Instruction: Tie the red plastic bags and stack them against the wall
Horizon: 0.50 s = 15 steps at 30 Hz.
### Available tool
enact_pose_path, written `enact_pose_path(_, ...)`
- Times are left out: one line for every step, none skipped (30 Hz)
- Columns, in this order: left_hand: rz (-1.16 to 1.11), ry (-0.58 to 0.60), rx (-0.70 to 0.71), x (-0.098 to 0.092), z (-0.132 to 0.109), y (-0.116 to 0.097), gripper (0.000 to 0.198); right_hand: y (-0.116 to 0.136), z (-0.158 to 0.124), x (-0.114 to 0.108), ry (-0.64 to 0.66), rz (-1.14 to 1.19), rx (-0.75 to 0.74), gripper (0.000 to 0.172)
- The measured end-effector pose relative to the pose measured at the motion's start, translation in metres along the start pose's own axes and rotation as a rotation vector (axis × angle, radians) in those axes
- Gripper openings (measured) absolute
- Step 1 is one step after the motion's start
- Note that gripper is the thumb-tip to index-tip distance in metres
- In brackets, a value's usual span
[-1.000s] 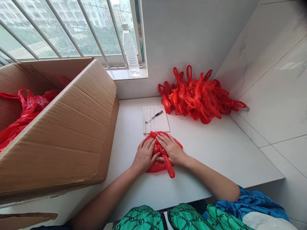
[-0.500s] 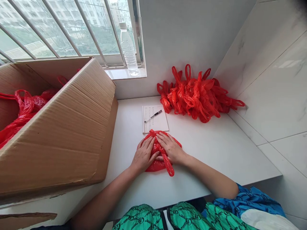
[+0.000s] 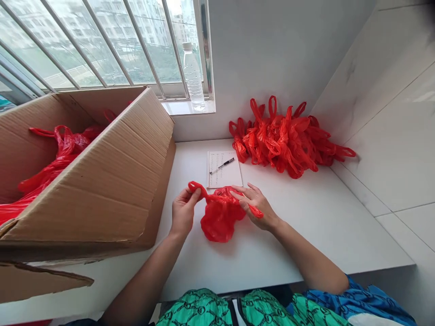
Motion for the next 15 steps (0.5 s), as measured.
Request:
enact_pose_path(-0.024,-0.034,-0.024,-0.002,0.004,0.001,0.026,0.0,0.0,-0.002,-0.007,-0.004,-0.003,0.043)
enact_pose_path(-0.044,-0.057,-0.054,-0.004,0.008,0.002,0.028,0.0,0.0,-0.003,-0.012,-0.004,-0.006,0.043)
enact_pose_path(-0.056,-0.066,-0.086,-0.006,0.01,0.002,0.029,0.001,0.0,-0.004,-0.015,0.006,-0.004,0.042)
enact_pose_path(-0.065,-0.064,-0.112,-0.008,0.011,0.002,0.031,0.003,0.0,-0.005,-0.018,0.026,0.002,0.042)
enact_pose_path(-0.073,-0.052,-0.129,-0.009,0.01,0.0,0.031,0.004,-0.001,-0.005,-0.022,0.054,0.01,0.041)
enact_pose_path(-0.079,-0.027,-0.138,-0.009,0.008,-0.002,0.031,0.005,-0.001,-0.006,-0.023,0.082,0.017,0.04)
enact_pose_path(-0.08,0.008,-0.14,-0.009,0.005,-0.005,0.032,0.007,-0.002,-0.006,-0.024,0.103,0.016,0.039)
enact_pose_path(-0.079,0.05,-0.141,-0.008,0.001,-0.008,0.032,0.008,-0.003,-0.005,-0.02,0.113,0.004,0.042)
enact_pose_path(-0.078,0.096,-0.145,-0.008,-0.004,-0.011,0.033,0.009,-0.003,-0.004,-0.014,0.11,-0.016,0.048)
enact_pose_path(-0.077,0.143,-0.153,-0.007,-0.009,-0.014,0.035,0.011,-0.004,-0.004,-0.01,0.098,-0.04,0.052)
enact_pose_path(-0.076,0.189,-0.159,-0.006,-0.014,-0.016,0.037,0.012,-0.005,-0.003,-0.011,0.089,-0.058,0.053)
enact_pose_path(-0.071,0.232,-0.15,-0.005,-0.02,-0.017,0.039,0.014,-0.005,-0.002,-0.012,0.095,-0.065,0.048)
enact_pose_path(-0.051,0.274,-0.115,-0.005,-0.027,-0.019,0.041,0.016,-0.005,-0.001,-0.014,0.121,-0.056,0.04)
enact_pose_path(-0.003,0.322,-0.054,-0.005,-0.033,-0.019,0.043,0.019,-0.005,-0.001,-0.02,0.166,-0.032,0.032)
enact_pose_path(0.078,0.377,0.027,-0.005,-0.04,-0.019,0.047,0.022,-0.006,-0.001,-0.025,0.226,0.005,0.027)
Point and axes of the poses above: each hand's wrist, its own z-axis towards the middle knuckle, its own x-axis out of the palm, y = z × x, the point moved 2 cm from there along z, towards the middle knuckle, and after that the axes turned 15 degrees about -y, right-handed, at the moved point
